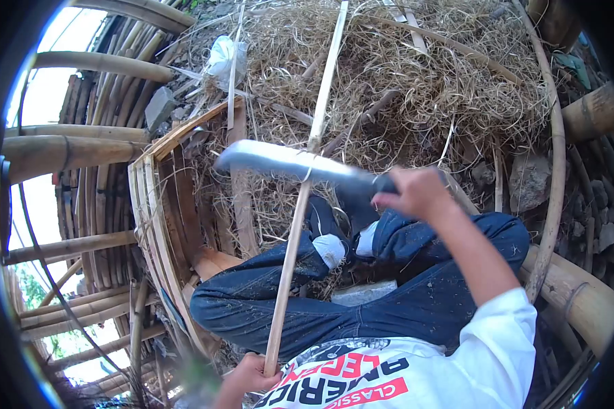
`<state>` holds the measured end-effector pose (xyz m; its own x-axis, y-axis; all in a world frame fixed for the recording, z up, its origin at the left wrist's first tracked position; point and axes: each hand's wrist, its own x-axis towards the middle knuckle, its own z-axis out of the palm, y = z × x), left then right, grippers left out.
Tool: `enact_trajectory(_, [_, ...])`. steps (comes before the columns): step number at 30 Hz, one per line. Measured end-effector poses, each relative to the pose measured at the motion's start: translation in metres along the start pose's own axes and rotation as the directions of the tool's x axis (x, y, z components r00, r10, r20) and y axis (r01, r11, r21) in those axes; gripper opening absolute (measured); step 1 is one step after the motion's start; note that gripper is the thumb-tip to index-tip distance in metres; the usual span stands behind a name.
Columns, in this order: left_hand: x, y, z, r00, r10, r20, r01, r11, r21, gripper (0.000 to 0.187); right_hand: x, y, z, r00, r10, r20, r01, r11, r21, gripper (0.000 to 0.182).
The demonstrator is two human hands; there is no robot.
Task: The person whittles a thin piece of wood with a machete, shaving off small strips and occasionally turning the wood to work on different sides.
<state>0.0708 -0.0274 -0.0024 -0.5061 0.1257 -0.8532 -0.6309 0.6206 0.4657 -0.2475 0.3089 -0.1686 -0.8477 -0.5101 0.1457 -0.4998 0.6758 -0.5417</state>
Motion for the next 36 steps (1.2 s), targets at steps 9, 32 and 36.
enact_trajectory(9, [0.010,-0.004,0.006,1.000,0.025,-0.004,-0.025,0.998,-0.054,0.015,-0.011,-0.045,0.004,0.971,-0.216,0.107,0.223,0.972,-0.067,0.060])
enact_trajectory(32, [0.008,0.015,-0.017,0.980,-0.134,-0.145,0.108,0.979,-0.174,0.032,-0.018,-0.063,0.013,0.991,-0.059,0.116,0.062,0.998,-0.021,0.055])
enact_trajectory(36, [0.005,0.012,-0.017,0.955,-0.010,-0.298,0.017,1.000,0.022,0.035,-0.050,-0.076,0.032,0.997,0.021,0.073,-0.031,0.989,0.141,0.055])
